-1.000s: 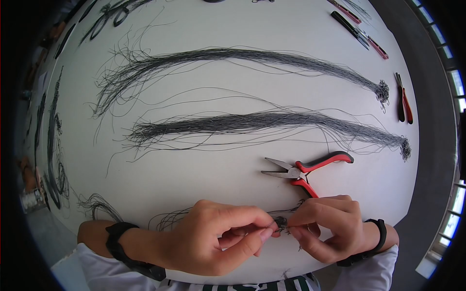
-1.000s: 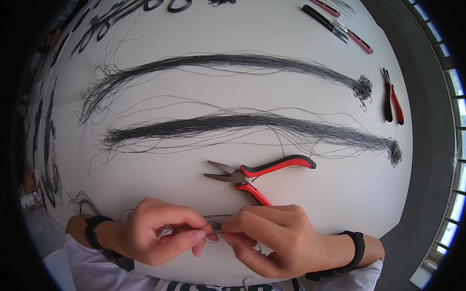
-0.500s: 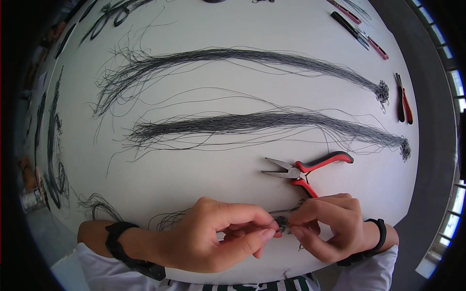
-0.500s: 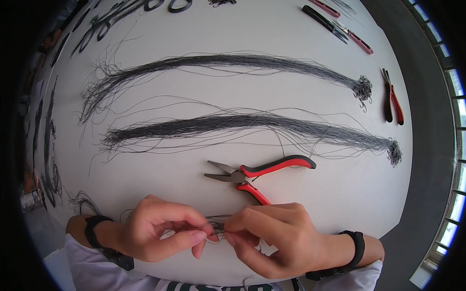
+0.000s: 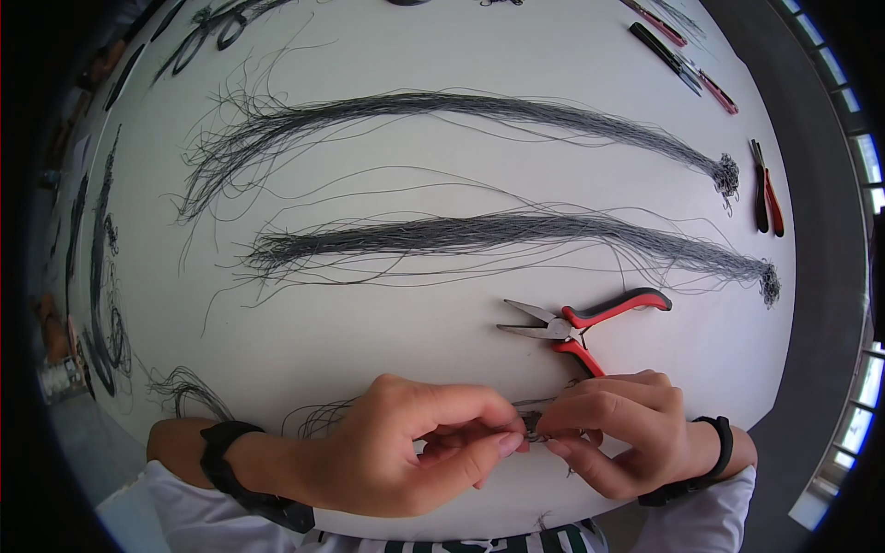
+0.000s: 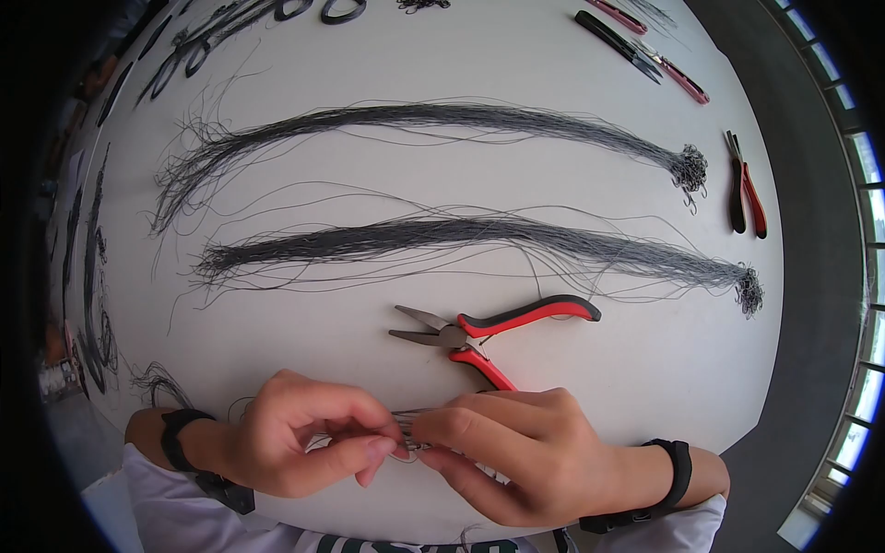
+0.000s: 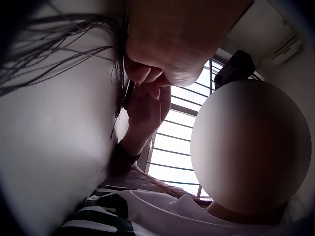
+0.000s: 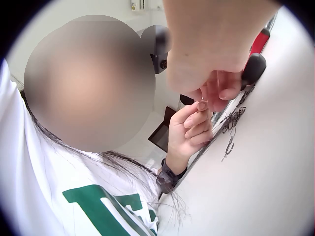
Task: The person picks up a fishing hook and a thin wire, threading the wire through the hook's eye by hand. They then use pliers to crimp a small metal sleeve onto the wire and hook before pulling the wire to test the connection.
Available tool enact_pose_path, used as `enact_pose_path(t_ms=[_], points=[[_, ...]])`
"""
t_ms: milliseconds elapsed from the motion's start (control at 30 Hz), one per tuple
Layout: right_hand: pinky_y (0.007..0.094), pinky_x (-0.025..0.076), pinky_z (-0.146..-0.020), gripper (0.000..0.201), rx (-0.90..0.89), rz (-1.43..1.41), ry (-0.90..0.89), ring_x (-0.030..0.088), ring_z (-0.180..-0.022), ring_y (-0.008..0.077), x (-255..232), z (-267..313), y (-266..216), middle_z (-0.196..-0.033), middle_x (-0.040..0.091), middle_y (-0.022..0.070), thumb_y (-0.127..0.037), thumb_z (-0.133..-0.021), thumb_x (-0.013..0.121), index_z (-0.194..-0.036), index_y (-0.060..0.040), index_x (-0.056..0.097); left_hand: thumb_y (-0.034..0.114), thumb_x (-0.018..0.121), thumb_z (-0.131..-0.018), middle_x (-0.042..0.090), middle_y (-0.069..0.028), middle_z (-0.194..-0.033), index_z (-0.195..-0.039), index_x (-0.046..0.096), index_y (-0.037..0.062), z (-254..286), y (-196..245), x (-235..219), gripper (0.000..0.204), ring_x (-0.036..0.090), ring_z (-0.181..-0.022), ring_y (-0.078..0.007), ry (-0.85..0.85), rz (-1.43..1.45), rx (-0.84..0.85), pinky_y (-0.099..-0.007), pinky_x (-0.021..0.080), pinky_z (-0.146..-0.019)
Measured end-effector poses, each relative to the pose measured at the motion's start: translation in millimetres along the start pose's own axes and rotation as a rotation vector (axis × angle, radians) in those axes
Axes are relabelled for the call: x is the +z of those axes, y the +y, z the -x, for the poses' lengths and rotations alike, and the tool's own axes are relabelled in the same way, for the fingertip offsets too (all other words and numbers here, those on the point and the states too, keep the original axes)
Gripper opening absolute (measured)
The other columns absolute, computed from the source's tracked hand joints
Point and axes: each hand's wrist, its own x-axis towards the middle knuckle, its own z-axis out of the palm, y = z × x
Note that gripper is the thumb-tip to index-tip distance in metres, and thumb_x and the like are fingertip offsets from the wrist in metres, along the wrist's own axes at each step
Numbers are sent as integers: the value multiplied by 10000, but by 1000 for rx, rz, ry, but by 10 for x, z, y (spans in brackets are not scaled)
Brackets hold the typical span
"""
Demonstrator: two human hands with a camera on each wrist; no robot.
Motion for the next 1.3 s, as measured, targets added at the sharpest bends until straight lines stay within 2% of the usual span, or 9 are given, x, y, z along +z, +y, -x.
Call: enact_pose_path(t_ms=[133,300,467,633,733,800,1000,1233,1300], points=[[264,416,-399,175,26,-28,-27,536,-473,172,-25,11,-5,-660,568,68,46,-695,601,-867,13,587,-1,539,-852,626,-75,-714,-893,594,-62,-1,30,-9,92,603,-610,-90,-27,-62,-32,-200,480,-532],[227,434,-415,70,76,-76,-72,556,-470,141,-56,10,-10,-652,609,86,30,-734,595,-802,26,578,2,544,-850,631,-76,-723,-891,600,-61,-1,7,2,94,600,-598,-87,-13,-147,48,-195,475,-512],[214,399,-392,134,128,-97,78,545,-493,103,1,11,-43,-669,589,39,44,-718,610,-838,-2,575,0,543,-850,638,-88,-754,-888,603,-64,3,-1,6,96,599,-601,-91,21,-37,-3,-200,476,-514],[208,398,-388,105,125,-55,67,551,-501,96,8,15,-34,-672,598,31,25,-723,631,-811,-7,585,1,547,-848,636,-80,-721,-884,605,-62,-5,-6,19,93,591,-586,-82,46,4,13,-196,470,-507],[210,396,-386,90,160,-64,59,545,-486,96,4,27,-40,-654,606,29,17,-729,637,-807,-8,599,3,561,-841,634,-54,-671,-872,614,-49,-9,-3,10,80,574,-537,-60,51,-155,85,-182,448,-471],[210,395,-385,85,184,-70,69,540,-477,97,8,27,-45,-643,609,29,15,-732,638,-807,-8,606,0,604,-806,629,-34,-631,-845,629,-25,-12,-21,25,53,540,-469,-45,95,-293,198,-179,409,-414],[224,394,-382,103,210,-60,54,529,-460,106,19,35,-36,-641,614,30,16,-732,633,-829,-15,615,-15,664,-733,632,-42,-633,-810,640,-5,-39,-78,60,81,502,-421,-52,208,-501,401,-188,366,-367],[231,395,-377,151,107,-59,53,522,-459,125,19,14,7,-642,589,40,45,-701,605,-841,-11,615,-18,663,-736,638,-51,-641,-812,639,-14,-38,-51,55,80,517,-430,-54,184,-466,346,-190,386,-378],[232,392,-372,154,100,-59,54,519,-455,126,17,12,5,-634,581,39,46,-697,603,-841,-11,614,-23,645,-756,643,-54,-646,-829,636,-19,-39,-50,54,74,556,-463,-62,167,-445,340,-188,423,-404]])
